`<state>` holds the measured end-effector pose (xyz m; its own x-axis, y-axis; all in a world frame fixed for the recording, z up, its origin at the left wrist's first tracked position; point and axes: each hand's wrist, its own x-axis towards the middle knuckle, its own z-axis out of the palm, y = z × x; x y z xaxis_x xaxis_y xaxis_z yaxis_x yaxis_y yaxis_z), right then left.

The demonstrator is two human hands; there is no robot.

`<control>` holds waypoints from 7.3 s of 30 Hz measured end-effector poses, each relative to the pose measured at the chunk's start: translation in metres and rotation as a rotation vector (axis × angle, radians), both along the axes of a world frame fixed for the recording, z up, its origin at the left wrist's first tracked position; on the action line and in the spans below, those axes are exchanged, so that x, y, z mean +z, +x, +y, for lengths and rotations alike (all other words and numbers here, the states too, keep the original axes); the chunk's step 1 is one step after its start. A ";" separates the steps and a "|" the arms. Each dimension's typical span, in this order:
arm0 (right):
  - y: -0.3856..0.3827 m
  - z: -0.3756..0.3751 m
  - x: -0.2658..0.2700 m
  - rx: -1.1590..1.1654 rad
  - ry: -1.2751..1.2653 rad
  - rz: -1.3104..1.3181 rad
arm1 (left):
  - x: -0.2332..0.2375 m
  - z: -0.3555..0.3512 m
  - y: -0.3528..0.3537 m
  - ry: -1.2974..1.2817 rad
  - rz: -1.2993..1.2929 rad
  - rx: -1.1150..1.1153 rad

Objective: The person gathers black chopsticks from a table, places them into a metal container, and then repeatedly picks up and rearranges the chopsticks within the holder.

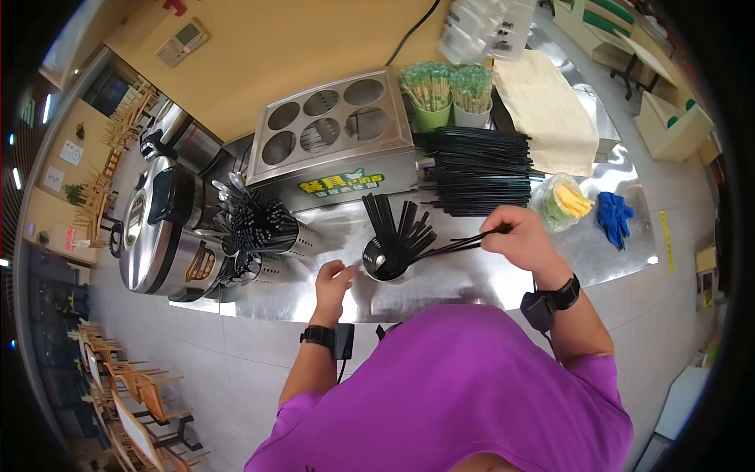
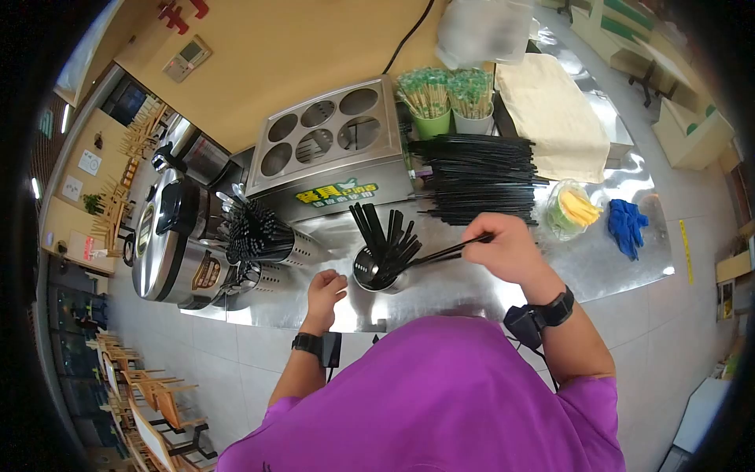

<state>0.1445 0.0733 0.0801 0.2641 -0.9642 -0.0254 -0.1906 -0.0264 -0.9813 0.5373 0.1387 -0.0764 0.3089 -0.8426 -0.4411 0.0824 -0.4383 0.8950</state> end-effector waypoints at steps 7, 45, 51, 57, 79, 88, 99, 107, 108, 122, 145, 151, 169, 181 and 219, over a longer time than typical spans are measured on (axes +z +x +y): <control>0.078 -0.009 -0.007 0.205 -0.669 0.508 | 0.017 -0.027 -0.041 -0.306 -0.180 -0.249; 0.105 -0.019 -0.060 0.305 -0.533 0.082 | 0.046 -0.061 -0.128 -0.631 -0.169 -0.375; 0.032 -0.046 -0.094 0.002 -0.594 0.342 | 0.028 -0.058 -0.124 -0.546 -0.052 -0.310; -0.057 -0.060 -0.126 0.027 -0.172 1.302 | 0.039 -0.046 -0.122 -0.595 -0.038 -0.286; -0.068 -0.076 -0.142 0.233 -0.050 1.394 | 0.044 -0.050 -0.125 -0.565 -0.055 -0.287; -0.046 -0.031 -0.145 0.205 -0.132 1.445 | 0.045 -0.049 -0.127 -0.577 -0.063 -0.282; -0.041 -0.009 -0.145 0.114 -0.148 1.368 | 0.045 -0.054 -0.129 -0.592 -0.091 -0.308; -0.039 -0.006 -0.142 0.159 0.068 1.303 | 0.049 -0.054 -0.129 -0.553 -0.048 -0.307; -0.038 -0.004 -0.142 0.154 0.069 1.298 | 0.050 -0.054 -0.129 -0.557 -0.064 -0.309; -0.043 0.057 -0.146 0.096 0.177 1.133 | 0.048 -0.089 -0.120 -0.467 -0.398 -0.132; -0.040 0.132 -0.152 -0.220 0.229 0.934 | 0.058 -0.068 -0.083 -0.675 -0.591 -0.083; -0.034 0.137 -0.156 -0.278 0.257 0.897 | 0.114 -0.056 -0.168 -0.999 -0.509 -1.039; -0.029 0.158 -0.179 -0.506 0.328 0.682 | -0.030 -0.045 -0.293 -1.205 -1.162 -1.662; -0.036 0.165 -0.195 -0.283 0.435 0.668 | -0.033 -0.032 -0.286 -1.136 -0.960 -1.868; 0.017 0.001 -0.068 -0.376 0.589 -1.194 | 0.216 -0.075 -0.218 -0.943 0.511 -0.274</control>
<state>0.1610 0.0742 0.0118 0.1429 -0.9079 -0.3941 0.8616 0.3101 -0.4019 0.3193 0.0633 0.1396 0.0250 -0.9197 0.3918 0.5422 0.3418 0.7676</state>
